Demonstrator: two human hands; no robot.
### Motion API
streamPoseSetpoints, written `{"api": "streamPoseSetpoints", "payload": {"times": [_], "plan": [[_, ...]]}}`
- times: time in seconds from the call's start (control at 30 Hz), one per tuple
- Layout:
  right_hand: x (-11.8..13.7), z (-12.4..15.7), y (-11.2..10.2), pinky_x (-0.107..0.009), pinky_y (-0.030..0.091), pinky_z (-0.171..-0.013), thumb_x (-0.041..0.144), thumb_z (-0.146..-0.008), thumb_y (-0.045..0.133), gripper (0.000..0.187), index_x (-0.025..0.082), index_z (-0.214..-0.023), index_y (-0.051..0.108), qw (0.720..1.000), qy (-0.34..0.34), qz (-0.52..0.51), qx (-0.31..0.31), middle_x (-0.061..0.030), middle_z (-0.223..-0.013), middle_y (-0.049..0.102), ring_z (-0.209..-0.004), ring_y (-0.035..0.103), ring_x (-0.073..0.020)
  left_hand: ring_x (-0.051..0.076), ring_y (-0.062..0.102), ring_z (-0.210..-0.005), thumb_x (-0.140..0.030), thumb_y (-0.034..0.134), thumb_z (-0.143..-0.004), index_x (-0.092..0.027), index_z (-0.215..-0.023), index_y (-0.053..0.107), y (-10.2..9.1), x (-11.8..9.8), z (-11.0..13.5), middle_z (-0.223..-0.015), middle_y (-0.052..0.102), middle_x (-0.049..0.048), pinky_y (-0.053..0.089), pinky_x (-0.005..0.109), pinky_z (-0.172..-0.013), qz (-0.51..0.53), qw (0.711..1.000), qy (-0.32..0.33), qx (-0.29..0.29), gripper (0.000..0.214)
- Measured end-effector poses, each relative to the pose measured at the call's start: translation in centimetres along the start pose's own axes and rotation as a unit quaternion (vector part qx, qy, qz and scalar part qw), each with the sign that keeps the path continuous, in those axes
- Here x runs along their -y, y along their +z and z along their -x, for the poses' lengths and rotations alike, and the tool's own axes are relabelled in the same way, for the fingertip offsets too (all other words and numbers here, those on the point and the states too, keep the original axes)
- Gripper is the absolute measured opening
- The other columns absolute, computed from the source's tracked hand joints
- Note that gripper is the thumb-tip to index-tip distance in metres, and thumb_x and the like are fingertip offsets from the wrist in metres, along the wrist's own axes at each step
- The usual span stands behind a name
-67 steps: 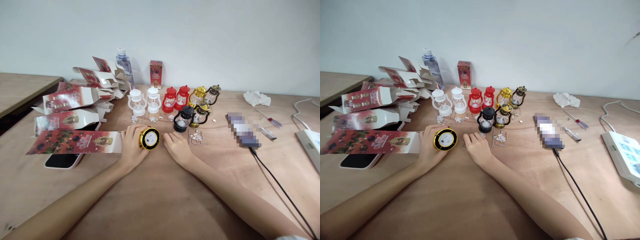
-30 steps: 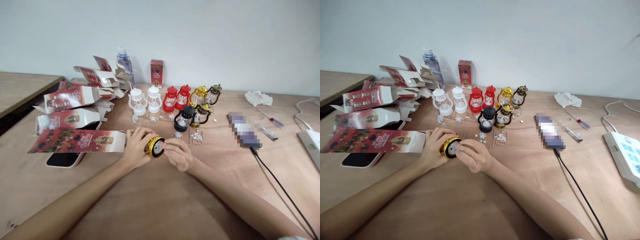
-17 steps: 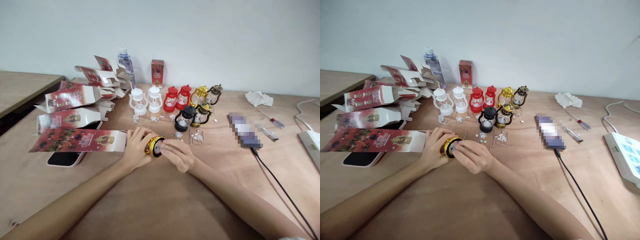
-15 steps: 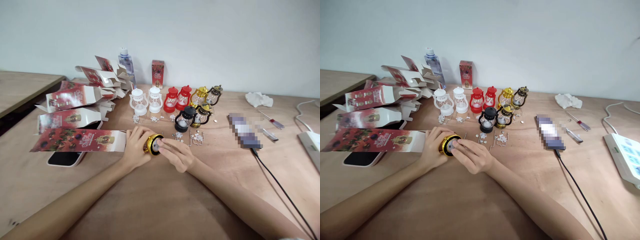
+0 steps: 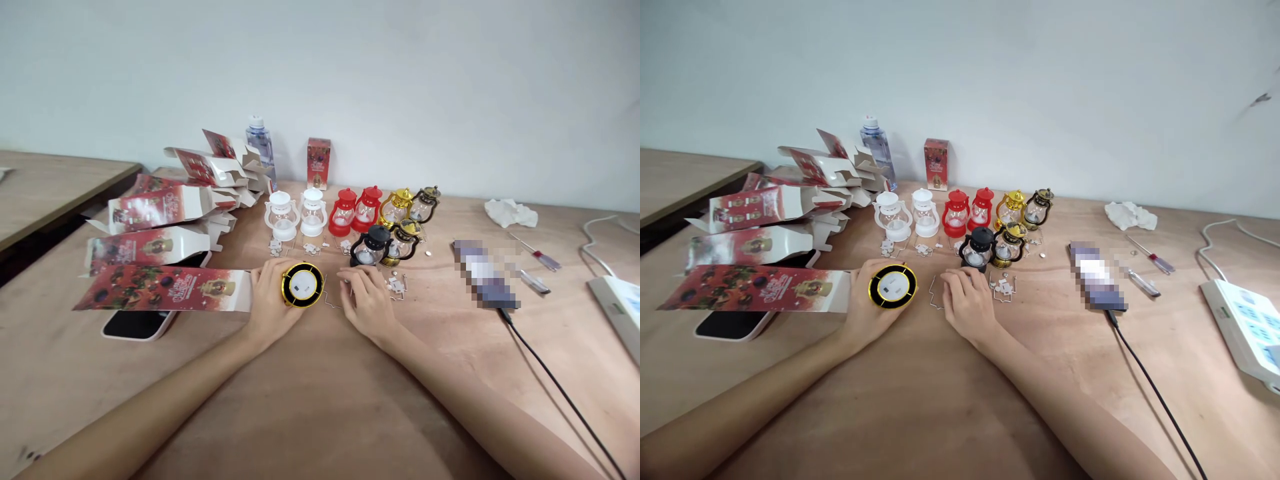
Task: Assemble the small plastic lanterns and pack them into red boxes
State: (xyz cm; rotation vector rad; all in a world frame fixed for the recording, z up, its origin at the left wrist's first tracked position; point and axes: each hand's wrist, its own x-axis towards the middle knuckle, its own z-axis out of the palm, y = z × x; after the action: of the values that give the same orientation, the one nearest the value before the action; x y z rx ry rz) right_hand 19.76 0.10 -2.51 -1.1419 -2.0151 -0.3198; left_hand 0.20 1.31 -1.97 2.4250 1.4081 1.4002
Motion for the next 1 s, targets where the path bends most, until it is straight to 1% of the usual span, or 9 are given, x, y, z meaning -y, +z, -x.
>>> {"api": "streamPoseSetpoints", "payload": {"times": [0.07, 0.2, 0.47, 0.6, 0.7, 0.77, 0.87, 0.93, 1.0], "plan": [[0.1, 0.2, 0.0, -0.036, 0.046, -0.076, 0.010, -0.084, 0.052, 0.013, 0.016, -0.092, 0.061, 1.000, 0.000, 0.002, 0.022, -0.0086, -0.091, 0.071, -0.089, 0.056, -0.0231, 0.024, 0.059, -0.098, -0.029, 0.062, -0.080, -0.021, -0.107, 0.047, 0.0, 0.1, 0.0, -0.102, 0.063, 0.0062, 0.037, 0.035, -0.080, 0.009, 1.000, 0.003, 0.010, 0.032], [0.4, 0.7, -0.3, -0.035, 0.041, -0.074, 0.017, -0.085, 0.055, 0.007, 0.016, -0.084, 0.062, 0.996, -0.051, -0.008, 0.068, -0.0065, -0.082, 0.070, -0.085, 0.054, -0.0225, 0.024, 0.059, -0.099, -0.032, 0.060, -0.081, -0.021, -0.108, 0.047, -0.2, 0.1, 0.1, -0.103, 0.063, 0.0065, 0.036, 0.036, -0.080, 0.031, 0.999, 0.002, 0.024, 0.031], [0.6, 1.6, -1.1, -0.032, 0.039, -0.073, 0.014, -0.087, 0.051, 0.014, 0.017, -0.079, 0.063, 0.980, -0.129, -0.083, 0.125, -0.0035, -0.076, 0.068, -0.080, 0.052, -0.0179, 0.024, 0.060, -0.100, -0.026, 0.069, -0.073, -0.019, -0.108, 0.047, 0.0, 0.1, 0.3, -0.105, 0.063, 0.0079, 0.043, 0.039, -0.085, 0.078, 0.996, -0.051, 0.013, 0.042], [1.1, 1.7, -1.9, -0.031, 0.039, -0.069, 0.014, -0.088, 0.051, 0.013, 0.016, -0.082, 0.062, 0.976, -0.156, -0.104, 0.107, -0.0034, -0.078, 0.069, -0.077, 0.052, -0.0164, 0.024, 0.059, -0.108, -0.024, 0.067, -0.076, -0.020, -0.109, 0.044, 0.2, 0.3, 0.2, -0.112, 0.062, 0.0097, 0.046, 0.040, -0.088, 0.138, 0.990, -0.035, 0.006, 0.040], [1.3, 1.7, -2.3, -0.030, 0.039, -0.067, 0.012, -0.087, 0.053, 0.009, 0.014, -0.090, 0.062, 0.982, -0.141, -0.102, 0.074, -0.0045, -0.083, 0.070, -0.076, 0.053, -0.0157, 0.023, 0.058, -0.110, -0.023, 0.065, -0.078, -0.021, -0.110, 0.046, 0.2, 0.3, 0.0, -0.116, 0.060, 0.0104, 0.048, 0.039, -0.089, 0.170, 0.985, 0.001, -0.005, 0.038], [1.4, 1.6, -2.4, -0.029, 0.039, -0.066, 0.014, -0.087, 0.055, 0.009, 0.014, -0.092, 0.062, 0.986, -0.126, -0.090, 0.065, -0.0049, -0.085, 0.069, -0.076, 0.054, -0.0156, 0.023, 0.059, -0.108, -0.023, 0.064, -0.078, -0.022, -0.112, 0.046, 0.1, 0.3, -0.1, -0.116, 0.059, 0.0100, 0.050, 0.039, -0.089, 0.166, 0.986, 0.035, 0.000, 0.038], [1.5, 1.6, -2.2, -0.031, 0.039, -0.068, 0.021, -0.089, 0.056, 0.009, 0.016, -0.087, 0.063, 0.986, -0.140, -0.055, 0.078, -0.0039, -0.082, 0.069, -0.077, 0.053, -0.0168, 0.023, 0.058, -0.108, -0.021, 0.062, -0.079, -0.022, -0.114, 0.047, -0.2, 0.2, -0.2, -0.117, 0.057, 0.0103, 0.050, 0.040, -0.088, 0.125, 0.989, 0.075, 0.007, 0.038], [1.6, 1.7, -1.9, -0.032, 0.039, -0.070, 0.023, -0.089, 0.055, 0.013, 0.016, -0.083, 0.064, 0.982, -0.158, -0.018, 0.099, -0.0039, -0.079, 0.068, -0.078, 0.052, -0.0180, 0.025, 0.056, -0.108, -0.021, 0.064, -0.078, -0.022, -0.114, 0.049, -0.4, 0.0, -0.1, -0.117, 0.055, 0.0101, 0.049, 0.041, -0.088, 0.075, 0.994, 0.073, -0.005, 0.039], [1.7, 1.9, -1.7, -0.033, 0.038, -0.069, 0.018, -0.090, 0.053, 0.016, 0.016, -0.078, 0.063, 0.976, -0.179, 0.025, 0.119, -0.0047, -0.078, 0.067, -0.076, 0.052, -0.0183, 0.025, 0.055, -0.104, -0.021, 0.067, -0.077, -0.023, -0.113, 0.050, -0.6, -0.2, 0.0, -0.112, 0.056, 0.0085, 0.048, 0.041, -0.085, 0.031, 0.997, 0.064, -0.017, 0.040]]}}
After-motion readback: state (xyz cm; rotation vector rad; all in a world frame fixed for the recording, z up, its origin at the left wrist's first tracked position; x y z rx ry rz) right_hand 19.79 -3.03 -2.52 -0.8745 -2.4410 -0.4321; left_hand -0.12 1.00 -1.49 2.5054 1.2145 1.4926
